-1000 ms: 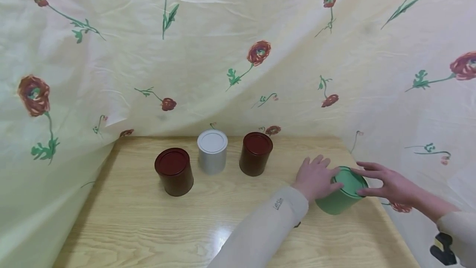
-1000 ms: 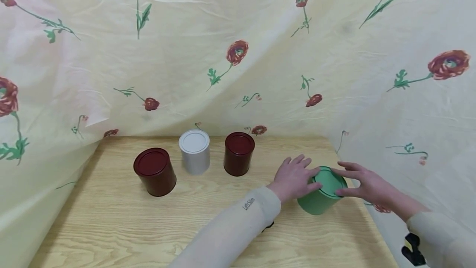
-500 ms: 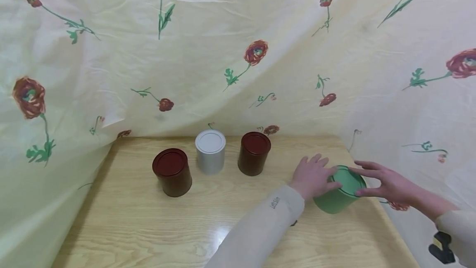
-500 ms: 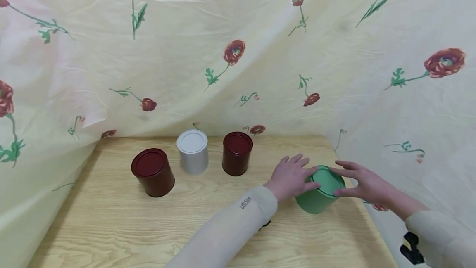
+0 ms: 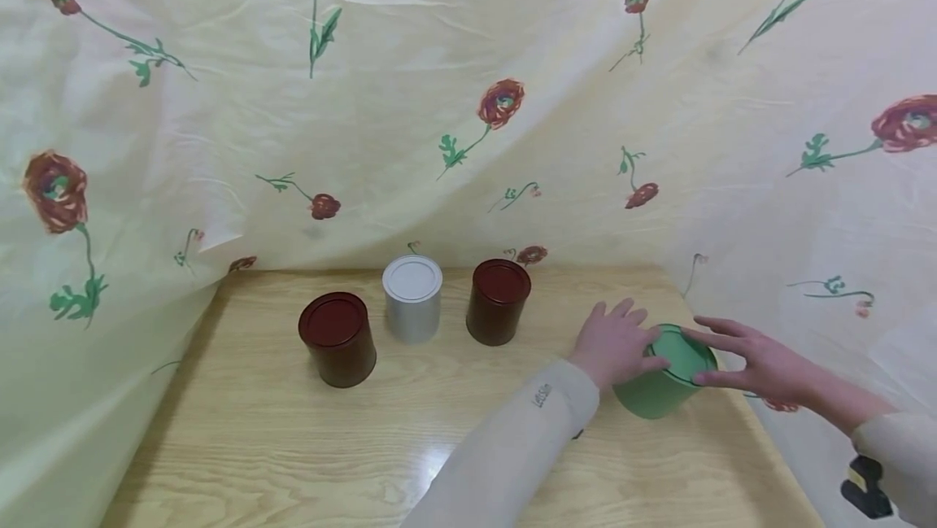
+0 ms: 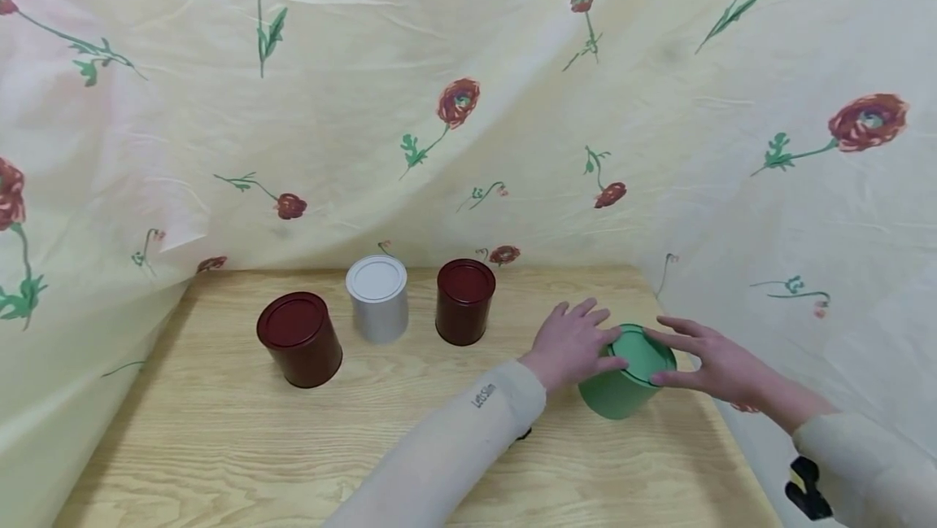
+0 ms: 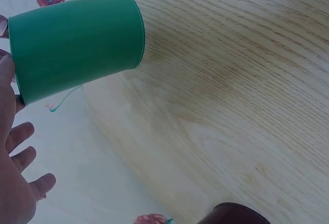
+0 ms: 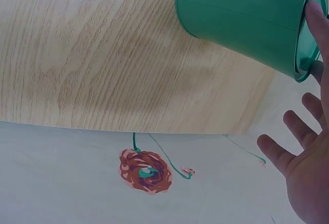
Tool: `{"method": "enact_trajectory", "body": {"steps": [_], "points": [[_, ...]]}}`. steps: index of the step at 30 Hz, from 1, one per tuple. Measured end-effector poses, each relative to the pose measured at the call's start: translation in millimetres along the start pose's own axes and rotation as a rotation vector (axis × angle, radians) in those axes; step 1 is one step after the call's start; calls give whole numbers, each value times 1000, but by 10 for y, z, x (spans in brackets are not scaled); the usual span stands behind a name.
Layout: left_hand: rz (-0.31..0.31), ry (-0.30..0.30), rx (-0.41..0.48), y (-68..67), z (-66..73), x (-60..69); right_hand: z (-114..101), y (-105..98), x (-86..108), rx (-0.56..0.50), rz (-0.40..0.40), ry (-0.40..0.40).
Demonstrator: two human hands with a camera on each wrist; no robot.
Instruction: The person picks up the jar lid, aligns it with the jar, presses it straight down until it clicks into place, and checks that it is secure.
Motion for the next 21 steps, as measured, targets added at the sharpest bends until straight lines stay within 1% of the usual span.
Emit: {"method": "enact_trajectory", "body": {"steps": [3,7,9,12,15,18,21], "points": [[-2,0,-4,-2,-6,-6,-8,17,-13,-17,-24,38],[-6,-1,-5,-6,0,-8,-6,32,1,-40,-31,76],[-12,-9,15,-6,4,6,-8,28,18,-49,-23,80],[-27,-36,72,-1,-7,33,-21,9,42,-78,2,84],[-23,-54,111,12,-23,44,-21,-23,65,-105,31,91],[-17,-50,117,29,-25,30,-10,-33,77,-81,55,74],[-23,-38,125,43,-4,8,0,-19,80,-60,53,53]]}}
Point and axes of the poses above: each hand's wrist, its own x-axis away from the middle knuckle, its own y-axis out of the palm, z = x × y, the point moved 5 cm from there along -x, towards the middle knuckle, and after that the axes turned 6 degrees about -x, right-handed, at the moved point
